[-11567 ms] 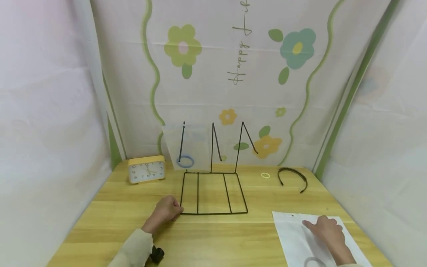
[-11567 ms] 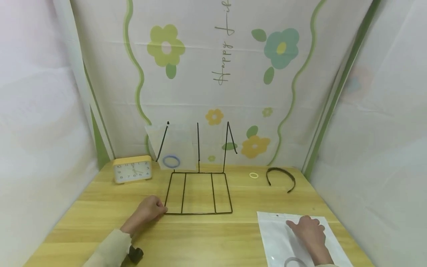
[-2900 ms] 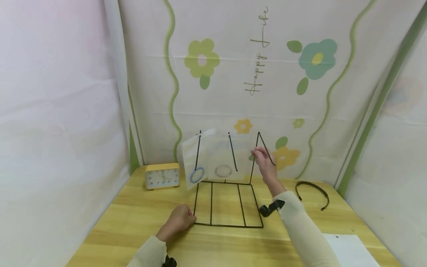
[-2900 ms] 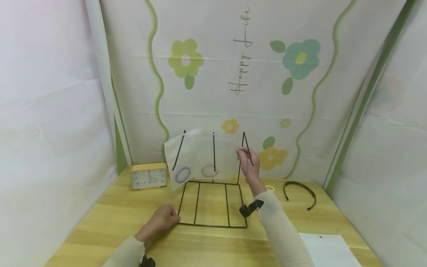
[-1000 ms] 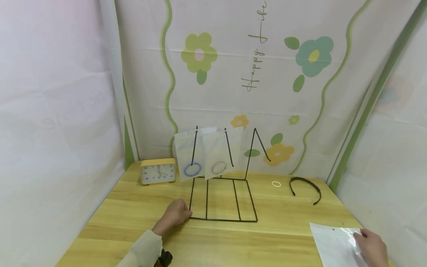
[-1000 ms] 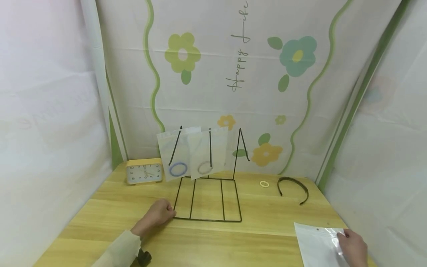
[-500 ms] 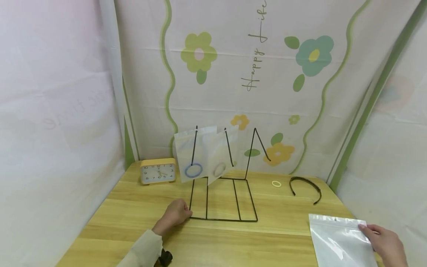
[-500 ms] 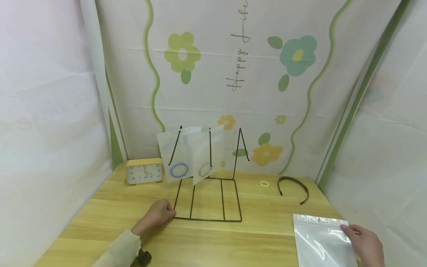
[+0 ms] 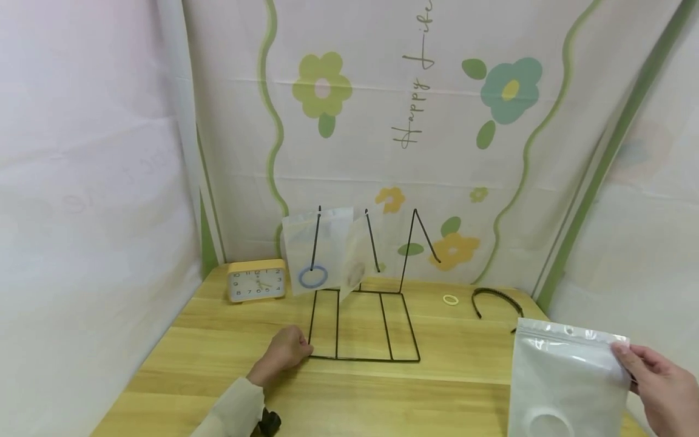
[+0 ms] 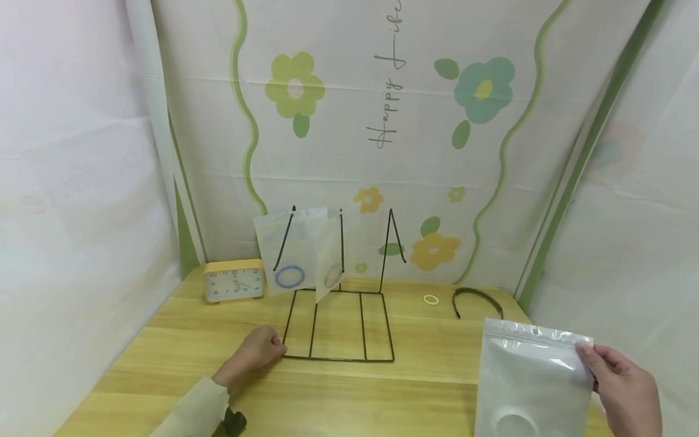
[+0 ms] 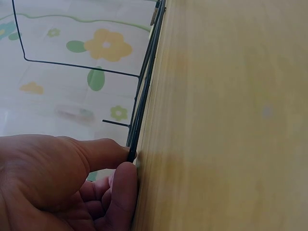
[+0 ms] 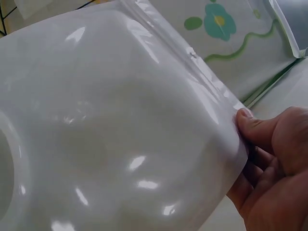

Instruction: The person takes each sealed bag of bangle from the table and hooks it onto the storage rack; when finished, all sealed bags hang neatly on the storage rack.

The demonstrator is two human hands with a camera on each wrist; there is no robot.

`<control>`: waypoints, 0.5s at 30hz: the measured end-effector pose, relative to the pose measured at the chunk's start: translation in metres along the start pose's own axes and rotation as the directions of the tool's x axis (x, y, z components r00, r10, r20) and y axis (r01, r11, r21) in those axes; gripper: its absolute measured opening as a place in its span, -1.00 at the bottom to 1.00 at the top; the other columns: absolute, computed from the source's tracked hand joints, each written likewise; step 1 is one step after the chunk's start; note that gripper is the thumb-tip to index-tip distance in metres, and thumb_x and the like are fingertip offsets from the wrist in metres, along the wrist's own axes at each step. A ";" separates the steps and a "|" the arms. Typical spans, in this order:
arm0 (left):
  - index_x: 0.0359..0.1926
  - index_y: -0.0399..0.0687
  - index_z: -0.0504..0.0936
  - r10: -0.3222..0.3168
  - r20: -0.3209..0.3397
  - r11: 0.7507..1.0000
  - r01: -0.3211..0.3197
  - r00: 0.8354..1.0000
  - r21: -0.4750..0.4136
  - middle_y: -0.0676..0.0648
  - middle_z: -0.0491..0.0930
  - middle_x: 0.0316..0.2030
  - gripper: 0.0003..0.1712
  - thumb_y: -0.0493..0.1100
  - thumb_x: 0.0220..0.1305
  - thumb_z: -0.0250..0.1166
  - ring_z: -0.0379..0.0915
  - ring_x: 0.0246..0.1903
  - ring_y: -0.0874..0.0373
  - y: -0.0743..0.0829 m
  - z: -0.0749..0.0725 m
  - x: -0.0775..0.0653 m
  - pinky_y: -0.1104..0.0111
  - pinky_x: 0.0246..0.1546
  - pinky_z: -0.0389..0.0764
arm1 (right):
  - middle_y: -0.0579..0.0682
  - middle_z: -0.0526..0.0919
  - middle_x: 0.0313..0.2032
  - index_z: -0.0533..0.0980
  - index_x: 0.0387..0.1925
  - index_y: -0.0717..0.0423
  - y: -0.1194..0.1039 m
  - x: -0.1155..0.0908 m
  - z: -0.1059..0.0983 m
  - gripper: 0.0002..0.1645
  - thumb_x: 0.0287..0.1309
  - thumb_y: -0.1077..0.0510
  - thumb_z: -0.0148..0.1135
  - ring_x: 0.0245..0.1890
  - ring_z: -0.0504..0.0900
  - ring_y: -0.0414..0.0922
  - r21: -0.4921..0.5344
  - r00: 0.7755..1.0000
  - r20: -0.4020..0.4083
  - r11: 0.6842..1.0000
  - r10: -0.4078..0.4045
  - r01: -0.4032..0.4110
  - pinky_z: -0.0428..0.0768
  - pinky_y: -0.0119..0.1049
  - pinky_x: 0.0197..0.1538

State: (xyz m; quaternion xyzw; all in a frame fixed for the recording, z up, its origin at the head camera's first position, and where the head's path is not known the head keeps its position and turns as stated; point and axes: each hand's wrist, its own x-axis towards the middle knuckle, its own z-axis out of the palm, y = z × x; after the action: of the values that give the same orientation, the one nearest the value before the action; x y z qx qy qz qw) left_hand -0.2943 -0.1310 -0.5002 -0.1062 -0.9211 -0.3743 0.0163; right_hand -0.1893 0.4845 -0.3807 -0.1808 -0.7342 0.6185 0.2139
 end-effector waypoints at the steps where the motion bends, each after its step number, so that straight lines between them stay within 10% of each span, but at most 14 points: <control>1: -0.88 0.08 0.24 0.002 -0.001 1.000 -0.002 1.000 0.003 0.21 0.13 -0.92 -0.44 -0.27 0.13 0.30 -0.03 -0.88 0.38 0.000 0.000 0.000 0.52 -0.79 0.01 | -0.49 0.60 -0.50 0.60 -0.46 -0.27 -0.003 -0.004 0.002 -0.87 0.22 -0.03 0.28 -0.50 0.55 -0.50 0.053 1.000 0.000 0.998 -0.021 0.021 0.50 -0.50 -0.52; 15: -0.88 0.09 0.22 0.009 -0.002 1.000 -0.009 1.000 0.002 0.21 0.12 -0.92 -0.43 -0.26 0.15 0.29 -0.04 -0.88 0.37 0.000 0.001 -0.001 0.52 -0.79 0.00 | -0.23 0.74 -0.44 0.64 -0.41 0.07 -0.030 -0.039 0.041 -0.86 0.24 0.29 0.24 -0.50 0.67 -0.34 0.263 0.945 0.089 0.923 -0.314 0.282 0.58 -0.46 -0.50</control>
State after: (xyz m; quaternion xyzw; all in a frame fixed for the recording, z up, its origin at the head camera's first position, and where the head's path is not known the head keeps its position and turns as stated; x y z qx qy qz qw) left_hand -0.2938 -0.1309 -0.5008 -0.1100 -0.9210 -0.3733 0.0191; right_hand -0.1789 0.4246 -0.3604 0.0016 -0.6828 0.6755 0.2784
